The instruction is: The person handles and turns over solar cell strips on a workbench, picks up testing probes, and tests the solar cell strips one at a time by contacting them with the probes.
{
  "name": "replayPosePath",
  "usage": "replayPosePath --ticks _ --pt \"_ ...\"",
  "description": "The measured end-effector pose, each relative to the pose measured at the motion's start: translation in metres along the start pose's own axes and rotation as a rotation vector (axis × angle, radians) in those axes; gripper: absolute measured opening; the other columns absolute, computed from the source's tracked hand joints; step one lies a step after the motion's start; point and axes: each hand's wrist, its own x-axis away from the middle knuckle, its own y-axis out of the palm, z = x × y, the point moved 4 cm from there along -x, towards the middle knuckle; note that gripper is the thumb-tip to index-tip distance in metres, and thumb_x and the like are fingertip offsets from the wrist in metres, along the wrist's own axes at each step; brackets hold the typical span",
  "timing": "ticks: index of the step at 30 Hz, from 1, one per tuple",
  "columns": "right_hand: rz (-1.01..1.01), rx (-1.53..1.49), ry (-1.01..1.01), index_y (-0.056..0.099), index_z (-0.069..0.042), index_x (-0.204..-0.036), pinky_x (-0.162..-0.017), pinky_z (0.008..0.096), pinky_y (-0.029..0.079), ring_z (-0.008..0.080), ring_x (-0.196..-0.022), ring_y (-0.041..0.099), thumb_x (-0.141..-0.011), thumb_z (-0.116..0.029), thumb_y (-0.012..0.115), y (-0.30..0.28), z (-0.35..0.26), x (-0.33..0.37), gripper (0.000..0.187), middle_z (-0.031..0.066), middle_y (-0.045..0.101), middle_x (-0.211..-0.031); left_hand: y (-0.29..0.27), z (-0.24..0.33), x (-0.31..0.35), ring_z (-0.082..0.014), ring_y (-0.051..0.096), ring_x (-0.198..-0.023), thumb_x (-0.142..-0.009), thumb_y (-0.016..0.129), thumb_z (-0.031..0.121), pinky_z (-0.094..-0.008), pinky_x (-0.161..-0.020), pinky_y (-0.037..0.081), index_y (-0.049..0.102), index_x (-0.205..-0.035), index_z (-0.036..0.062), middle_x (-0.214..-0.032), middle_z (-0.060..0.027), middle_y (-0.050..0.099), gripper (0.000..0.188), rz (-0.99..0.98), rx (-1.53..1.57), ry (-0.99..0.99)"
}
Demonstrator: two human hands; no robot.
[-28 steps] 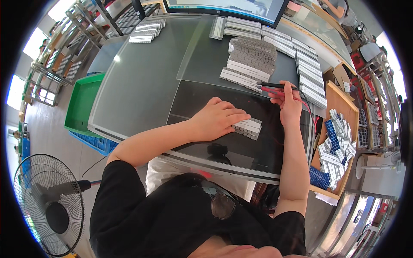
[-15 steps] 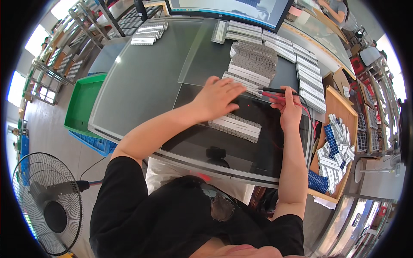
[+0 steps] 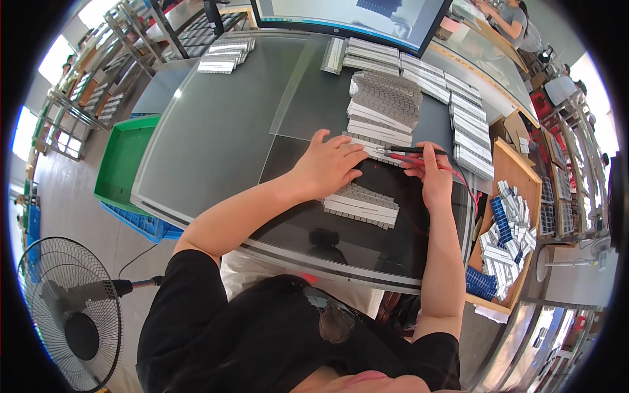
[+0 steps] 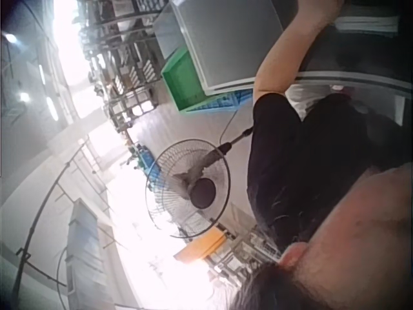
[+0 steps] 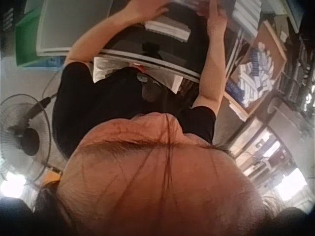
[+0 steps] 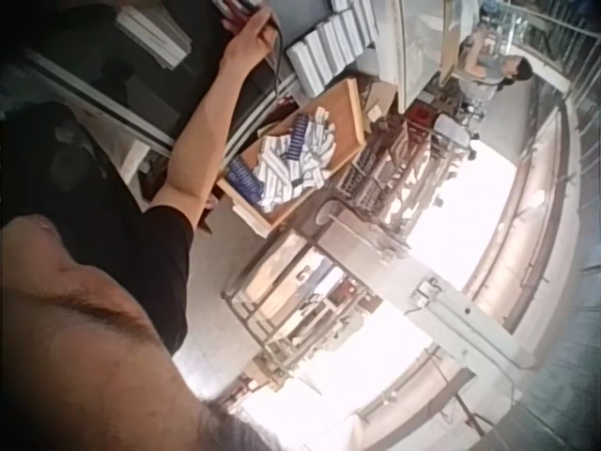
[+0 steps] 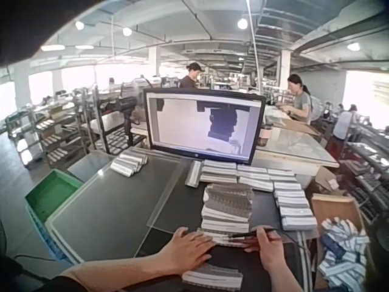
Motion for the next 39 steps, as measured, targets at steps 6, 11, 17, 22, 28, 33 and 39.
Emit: replayPosePath --ticks 6,11,17,22,28,33,39 --pt "0.011 0.004 -0.010 0.053 0.000 -0.105 -0.058 0.0257 0.053 0.0209 -0.072 0.066 -0.095 -0.030 0.049 -0.001 0.003 0.000 0.033 0.0131 0.061 -0.088 -0.005 -0.010 -0.010 -0.0196 0.041 -0.121 -0.083 0.060 0.028 -0.0449 -0.100 0.026 0.051 -0.121 0.0129 -0.120 0.0013 0.055 0.041 0.011 -0.024 -0.024" --pt "0.019 -0.008 -0.002 0.053 0.000 -0.105 -0.058 0.0261 0.054 0.0203 -0.071 0.066 -0.095 -0.029 0.049 0.000 0.005 0.005 0.031 0.0133 0.061 -0.088 0.006 -0.015 -0.011 -0.0195 0.041 -0.122 -0.084 0.059 0.026 -0.0457 -0.101 0.026 0.051 -0.122 0.0128 -0.120 0.0014 0.055 0.041 -0.038 -0.103 0.050" --pt "0.088 -0.092 -0.013 0.052 -0.001 -0.106 -0.057 0.0265 0.054 0.0194 -0.071 0.065 -0.095 -0.030 0.048 -0.005 0.000 0.005 0.032 0.0130 0.062 -0.087 -0.007 -0.002 -0.011 -0.0222 0.048 -0.115 -0.084 0.050 0.017 -0.0475 -0.102 0.029 0.058 -0.112 0.0102 -0.104 -0.0032 0.062 0.030 0.103 -0.324 0.318" --pt "0.131 -0.101 -0.030 0.053 -0.001 -0.105 -0.056 0.0263 0.053 0.0192 -0.070 0.065 -0.095 -0.030 0.048 -0.012 0.002 0.001 0.031 0.0126 0.062 -0.086 -0.021 0.005 -0.015 -0.0205 0.051 -0.108 -0.081 0.052 0.017 -0.0453 -0.100 0.033 0.058 -0.112 0.0119 -0.100 -0.0008 0.061 0.031 0.090 -0.426 0.404" --pt "0.127 -0.102 -0.014 0.053 -0.002 -0.105 -0.056 0.0259 0.053 0.0190 -0.070 0.065 -0.095 -0.030 0.049 -0.016 0.006 -0.003 0.030 0.0123 0.062 -0.086 -0.045 0.034 0.010 -0.0186 0.055 -0.098 -0.078 0.056 0.018 -0.0420 -0.095 0.040 0.058 -0.110 0.0118 -0.096 -0.0025 0.062 0.032 0.206 -0.390 0.422" --pt "0.108 -0.078 -0.007 0.053 -0.001 -0.105 -0.057 0.0261 0.053 0.0193 -0.071 0.065 -0.095 -0.030 0.049 -0.009 0.000 0.000 0.032 0.0124 0.062 -0.086 -0.043 0.052 0.045 -0.0188 0.055 -0.100 -0.079 0.054 0.018 -0.0430 -0.097 0.037 0.058 -0.111 0.0124 -0.100 -0.0016 0.062 0.033 0.047 -0.208 0.400" --pt "0.117 -0.071 -0.015 0.053 0.000 -0.106 -0.057 0.0261 0.053 0.0192 -0.070 0.065 -0.095 -0.031 0.049 -0.012 0.002 -0.002 0.033 0.0125 0.061 -0.086 -0.030 0.015 0.013 -0.0192 0.051 -0.110 -0.084 0.060 0.022 -0.0403 -0.096 0.033 0.056 -0.115 0.0115 -0.113 -0.0028 0.059 0.033 0.041 0.185 0.120"
